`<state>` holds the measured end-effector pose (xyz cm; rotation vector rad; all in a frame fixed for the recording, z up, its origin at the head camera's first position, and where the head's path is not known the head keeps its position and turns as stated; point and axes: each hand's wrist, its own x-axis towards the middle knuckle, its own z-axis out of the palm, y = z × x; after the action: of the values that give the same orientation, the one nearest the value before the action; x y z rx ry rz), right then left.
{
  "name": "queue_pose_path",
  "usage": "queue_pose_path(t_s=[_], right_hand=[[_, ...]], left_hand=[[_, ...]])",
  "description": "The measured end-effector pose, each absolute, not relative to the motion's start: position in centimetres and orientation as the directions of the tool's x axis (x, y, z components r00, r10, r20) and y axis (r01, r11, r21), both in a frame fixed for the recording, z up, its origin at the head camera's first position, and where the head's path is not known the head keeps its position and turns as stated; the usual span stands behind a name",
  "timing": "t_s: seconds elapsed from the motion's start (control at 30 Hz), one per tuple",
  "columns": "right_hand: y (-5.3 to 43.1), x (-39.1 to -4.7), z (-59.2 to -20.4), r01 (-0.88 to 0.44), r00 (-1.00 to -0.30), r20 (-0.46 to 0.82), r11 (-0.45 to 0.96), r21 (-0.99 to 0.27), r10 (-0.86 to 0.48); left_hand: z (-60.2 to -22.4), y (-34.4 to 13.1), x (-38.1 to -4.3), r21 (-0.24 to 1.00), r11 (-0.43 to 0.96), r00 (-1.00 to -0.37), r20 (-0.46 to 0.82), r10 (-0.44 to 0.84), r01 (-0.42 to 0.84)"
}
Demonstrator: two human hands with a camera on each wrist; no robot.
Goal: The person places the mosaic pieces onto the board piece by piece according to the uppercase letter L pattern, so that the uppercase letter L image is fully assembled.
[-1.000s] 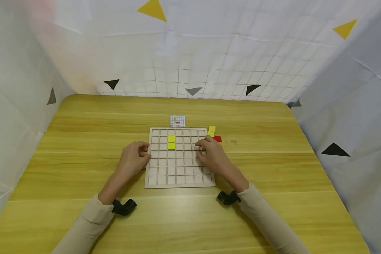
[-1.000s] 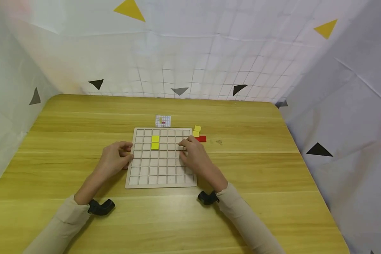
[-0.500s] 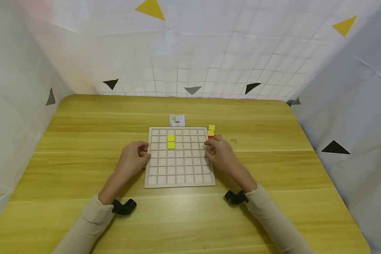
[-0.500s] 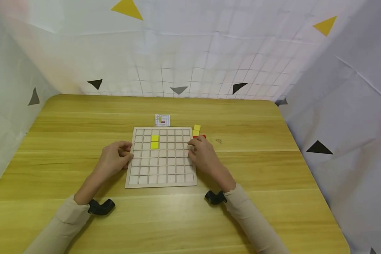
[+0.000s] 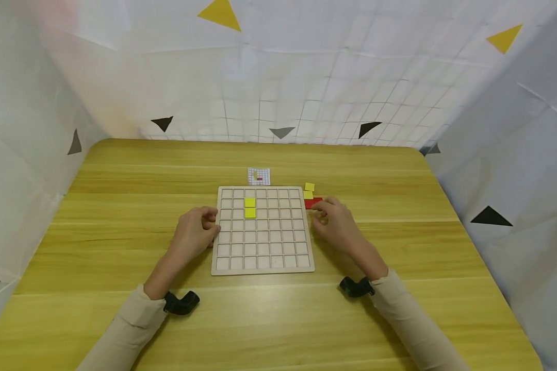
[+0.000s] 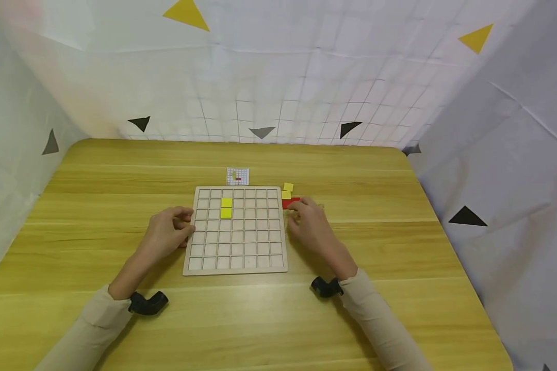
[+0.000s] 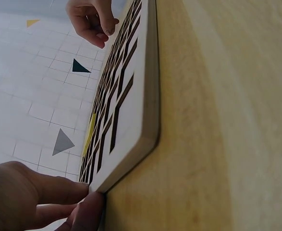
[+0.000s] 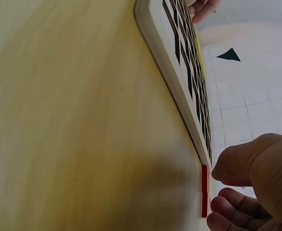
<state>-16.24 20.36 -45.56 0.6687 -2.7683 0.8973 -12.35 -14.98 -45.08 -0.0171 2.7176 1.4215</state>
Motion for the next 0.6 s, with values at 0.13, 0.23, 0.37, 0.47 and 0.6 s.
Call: queue_pose_path(t_s=[0.13,0.23,0.37,0.47,0.6], right_hand=[[21.0,-16.4,-45.5,-0.435,-0.900,0.262,0.740,-0.512,-0.348],[21.3,-16.5,-45.4,-0.426,-0.905,0.260,0.748,-0.510,-0.337],[21.7,-16.7,-45.4,-0.410,-0.912,0.251,0.757,-0.509,-0.325],[22.0,-16.9,-45.5,-0.396,-0.918,0.243,0.762,-0.513,-0.314],[22.6,-17.3,-45.9,-0.397,-0.917,0.253,0.761,-0.513,-0.308]], left_hand=[[-45.1,-15.0,-12.4,0.823,0.566,-0.997,-0.076,0.021,-0.050],[-45.2,-15.0,-12.4,0.827,0.560,-0.997,-0.080,0.020,-0.055],[-45.2,-15.0,-12.4,0.828,0.558,-0.997,-0.080,0.020,-0.056],[-45.3,-15.1,-12.4,0.827,0.560,-0.997,-0.076,0.022,-0.051],[-45.4,-15.1,-12.5,0.825,0.563,-0.997,-0.069,0.023,-0.044]])
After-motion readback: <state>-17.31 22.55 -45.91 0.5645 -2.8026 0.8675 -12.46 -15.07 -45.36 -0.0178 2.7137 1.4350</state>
